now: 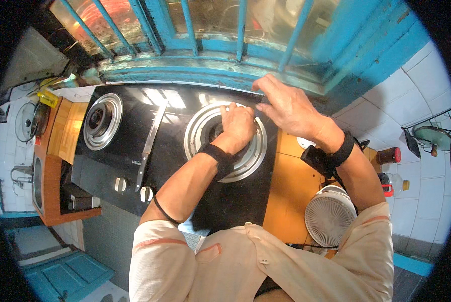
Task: The person uses a screwdriver to tighten or adjust the mounting ring and components around the burner of a gas stove.
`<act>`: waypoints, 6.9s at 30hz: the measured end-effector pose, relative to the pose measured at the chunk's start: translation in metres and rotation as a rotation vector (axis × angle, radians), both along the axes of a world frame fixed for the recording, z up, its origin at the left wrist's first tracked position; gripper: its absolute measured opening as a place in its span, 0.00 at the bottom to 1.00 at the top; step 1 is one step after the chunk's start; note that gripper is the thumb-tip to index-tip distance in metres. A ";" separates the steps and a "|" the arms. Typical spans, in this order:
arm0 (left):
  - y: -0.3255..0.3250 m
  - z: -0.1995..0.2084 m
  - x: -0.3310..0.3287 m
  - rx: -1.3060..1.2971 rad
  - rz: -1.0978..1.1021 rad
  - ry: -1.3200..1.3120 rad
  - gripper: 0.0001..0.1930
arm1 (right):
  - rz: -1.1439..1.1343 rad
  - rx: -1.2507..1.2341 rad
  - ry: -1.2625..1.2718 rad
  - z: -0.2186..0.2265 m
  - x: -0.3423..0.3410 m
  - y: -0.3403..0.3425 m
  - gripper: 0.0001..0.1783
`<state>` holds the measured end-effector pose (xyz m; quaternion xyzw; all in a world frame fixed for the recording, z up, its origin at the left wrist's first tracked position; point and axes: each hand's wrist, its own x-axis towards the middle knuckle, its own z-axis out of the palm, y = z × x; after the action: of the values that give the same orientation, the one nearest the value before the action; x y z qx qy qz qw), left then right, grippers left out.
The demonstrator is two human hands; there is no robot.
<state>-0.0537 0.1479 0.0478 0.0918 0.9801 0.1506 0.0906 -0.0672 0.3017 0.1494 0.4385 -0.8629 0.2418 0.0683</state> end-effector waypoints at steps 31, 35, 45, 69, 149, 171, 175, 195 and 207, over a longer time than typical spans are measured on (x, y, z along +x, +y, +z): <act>-0.001 -0.003 0.001 0.013 0.019 0.021 0.11 | -0.213 0.123 -0.171 0.023 0.000 0.005 0.15; 0.001 -0.001 -0.001 -0.013 0.002 0.028 0.10 | -0.247 0.164 -0.100 0.018 -0.006 0.011 0.14; -0.001 -0.010 0.001 0.057 0.036 0.086 0.09 | -0.113 0.028 -0.186 0.026 -0.004 0.004 0.14; -0.006 -0.014 0.005 0.129 0.011 0.153 0.07 | 0.043 0.200 -0.084 0.013 0.001 0.007 0.13; -0.053 0.002 -0.004 0.246 -0.275 -0.136 0.26 | -0.065 0.033 -0.014 -0.011 0.010 0.013 0.14; -0.054 -0.007 -0.001 0.346 -0.262 -0.080 0.25 | -0.049 -0.007 -0.047 -0.007 0.017 0.015 0.12; -0.051 -0.007 0.001 0.303 -0.246 -0.026 0.24 | -0.029 -0.103 0.007 -0.015 0.016 0.016 0.14; -0.058 0.019 -0.043 0.298 -0.165 -0.356 0.19 | -0.095 -0.150 0.009 -0.024 0.018 0.049 0.11; 0.014 0.039 -0.039 -0.437 -0.224 -0.365 0.18 | -0.134 -0.191 0.006 -0.029 0.023 0.058 0.13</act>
<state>-0.0923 0.1622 0.0870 0.1488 0.9407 -0.0609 0.2987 -0.0442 0.3594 0.1207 0.3719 -0.8632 0.3163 0.1284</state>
